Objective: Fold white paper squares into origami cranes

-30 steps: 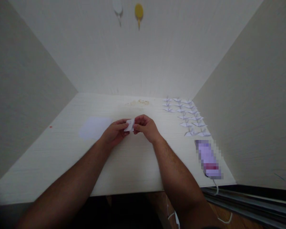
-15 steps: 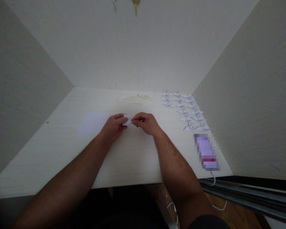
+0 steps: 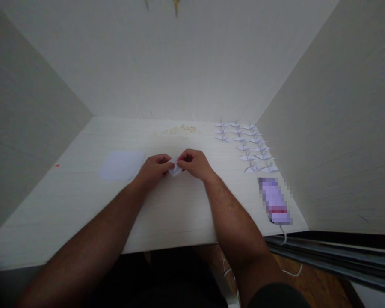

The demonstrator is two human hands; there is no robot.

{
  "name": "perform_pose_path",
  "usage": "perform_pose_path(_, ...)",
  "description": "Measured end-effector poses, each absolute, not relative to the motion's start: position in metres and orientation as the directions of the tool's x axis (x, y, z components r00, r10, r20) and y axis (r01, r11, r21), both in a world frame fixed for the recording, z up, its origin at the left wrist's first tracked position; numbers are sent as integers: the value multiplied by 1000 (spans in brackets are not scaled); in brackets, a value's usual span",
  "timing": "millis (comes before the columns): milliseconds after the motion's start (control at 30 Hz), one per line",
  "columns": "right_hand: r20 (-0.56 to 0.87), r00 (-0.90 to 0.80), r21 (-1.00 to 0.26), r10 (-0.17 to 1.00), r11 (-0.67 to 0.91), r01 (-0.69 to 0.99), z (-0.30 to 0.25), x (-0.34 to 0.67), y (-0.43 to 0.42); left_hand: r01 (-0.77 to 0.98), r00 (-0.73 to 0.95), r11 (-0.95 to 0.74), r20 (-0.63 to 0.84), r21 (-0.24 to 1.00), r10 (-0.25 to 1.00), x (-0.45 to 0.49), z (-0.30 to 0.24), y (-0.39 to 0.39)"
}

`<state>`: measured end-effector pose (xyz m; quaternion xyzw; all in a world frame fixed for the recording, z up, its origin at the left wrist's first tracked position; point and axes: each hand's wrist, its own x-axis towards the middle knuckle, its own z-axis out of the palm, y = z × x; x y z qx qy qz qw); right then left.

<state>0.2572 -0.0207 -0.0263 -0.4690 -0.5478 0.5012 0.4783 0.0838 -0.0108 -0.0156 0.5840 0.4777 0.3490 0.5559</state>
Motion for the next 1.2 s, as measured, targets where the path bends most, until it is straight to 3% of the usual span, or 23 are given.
perform_pose_path(133,55,-97,-997,994,60,53,-24,256,-21,273,329,24,-117,962,937,82,-13,-13)
perform_pose_path(767,68,-40,-995,997,70,73,-22,253,-21,168,328,94,-146,981,933,87,-13,-15)
perform_pose_path(1200,84,-40,-992,996,88,89,-28,253,-19,228,307,81,-151,970,940,89,-10,-17)
